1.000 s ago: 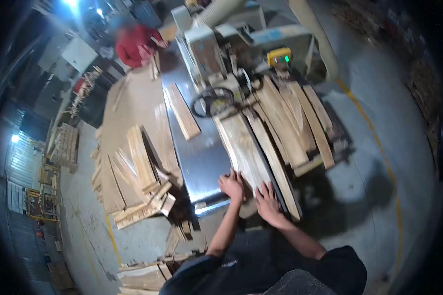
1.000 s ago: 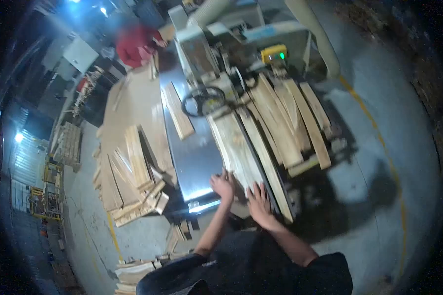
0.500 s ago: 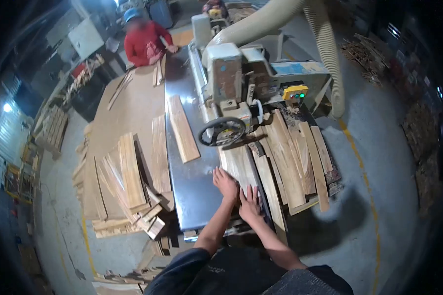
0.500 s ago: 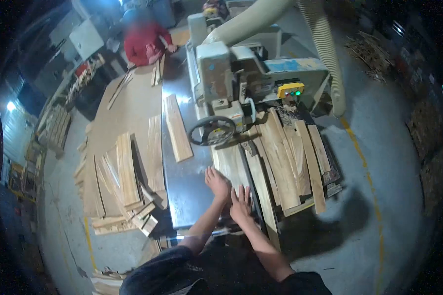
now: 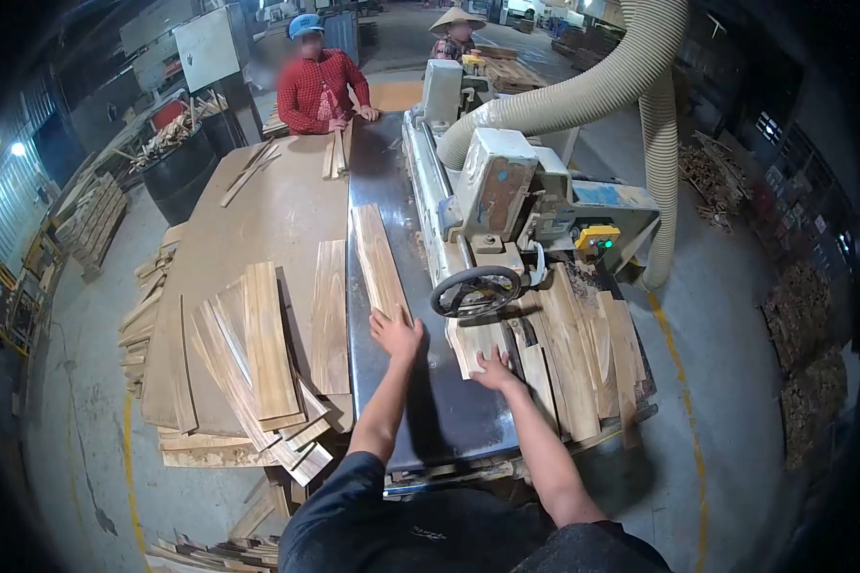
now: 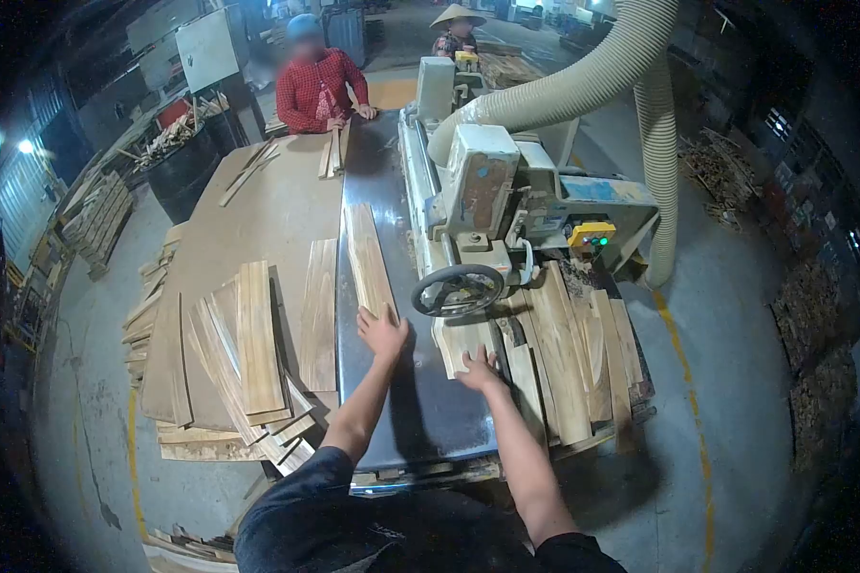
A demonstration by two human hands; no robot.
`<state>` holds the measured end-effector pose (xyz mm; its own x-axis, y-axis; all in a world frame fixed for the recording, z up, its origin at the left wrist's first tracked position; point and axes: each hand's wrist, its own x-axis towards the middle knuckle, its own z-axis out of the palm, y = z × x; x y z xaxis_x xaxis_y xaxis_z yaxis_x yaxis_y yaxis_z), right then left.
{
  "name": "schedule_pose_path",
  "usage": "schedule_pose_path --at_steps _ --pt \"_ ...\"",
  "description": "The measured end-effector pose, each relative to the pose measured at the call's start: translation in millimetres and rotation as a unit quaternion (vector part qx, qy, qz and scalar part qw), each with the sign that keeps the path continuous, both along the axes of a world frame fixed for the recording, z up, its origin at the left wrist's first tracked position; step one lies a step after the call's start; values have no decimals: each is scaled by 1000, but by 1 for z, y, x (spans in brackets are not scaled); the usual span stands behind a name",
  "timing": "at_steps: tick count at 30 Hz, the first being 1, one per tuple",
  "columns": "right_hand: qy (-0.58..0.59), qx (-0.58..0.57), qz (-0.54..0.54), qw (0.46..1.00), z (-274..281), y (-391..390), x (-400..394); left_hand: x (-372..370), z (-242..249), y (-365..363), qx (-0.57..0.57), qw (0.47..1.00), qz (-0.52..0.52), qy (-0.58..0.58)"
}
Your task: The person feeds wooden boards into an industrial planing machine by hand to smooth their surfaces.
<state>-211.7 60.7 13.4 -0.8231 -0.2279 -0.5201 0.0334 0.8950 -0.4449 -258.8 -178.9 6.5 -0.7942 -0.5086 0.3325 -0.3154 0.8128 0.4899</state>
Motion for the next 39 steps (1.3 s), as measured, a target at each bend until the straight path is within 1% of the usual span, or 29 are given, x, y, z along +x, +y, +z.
schedule_pose_path --at_steps 1,2,3,4,5,6,8,10,11,13,16,18,19,21,24,31,33,34,36,39 --pt "6 -25 -22 999 8 -5 -3 2 -6 -4 -15 999 -21 41" --pt "54 -47 -52 996 15 -9 2 9 -12 -7 -43 996 -29 77" --pt "60 -50 -64 995 10 -7 2 16 -8 -7 -46 995 -41 84" --pt "161 -104 -60 980 -9 1 8 26 -3 -6 -35 996 -39 74" --pt "257 -154 -54 953 -25 6 20 36 -1 -7 -24 997 -35 61" --pt "309 -213 -79 923 -24 7 40 40 -2 -7 -25 996 -34 76" --pt "343 -163 -76 922 -29 13 79 40 0 -6 -27 996 -37 77" --pt "418 -80 -62 903 -15 9 127 38 -2 -7 -34 996 -21 74" --pt "434 -65 -74 896 -14 8 143 37 -2 -7 -36 996 -17 74" --pt "448 -80 -115 883 -18 8 167 36 -4 -8 -38 998 -13 54" --pt "457 -66 -139 876 -20 4 184 33 -3 -9 -43 998 -9 55" --pt "461 -34 -141 875 -14 2 183 32 1 -6 -44 997 -1 61" --pt "458 -33 -141 877 -15 4 188 36 -1 -4 -44 997 -1 58" --pt "486 -38 -129 864 -14 4 183 31 0 -6 -41 997 -1 60" --pt "477 -29 -125 869 -14 4 182 30 -1 -7 -34 997 -1 68" --pt "500 -32 -122 857 -15 5 183 35 -2 -9 -24 998 -10 64" --pt "495 -41 -125 859 -15 4 184 38 -2 -11 -22 993 -54 106" --pt "498 -40 -125 857 -15 4 184 37 -2 -12 -23 993 -53 107" --pt "502 -44 -125 854 -16 5 182 35 -1 -14 19 976 -136 171" --pt "501 -48 -129 854 -18 4 186 35 -4 -11 24 981 -147 128"
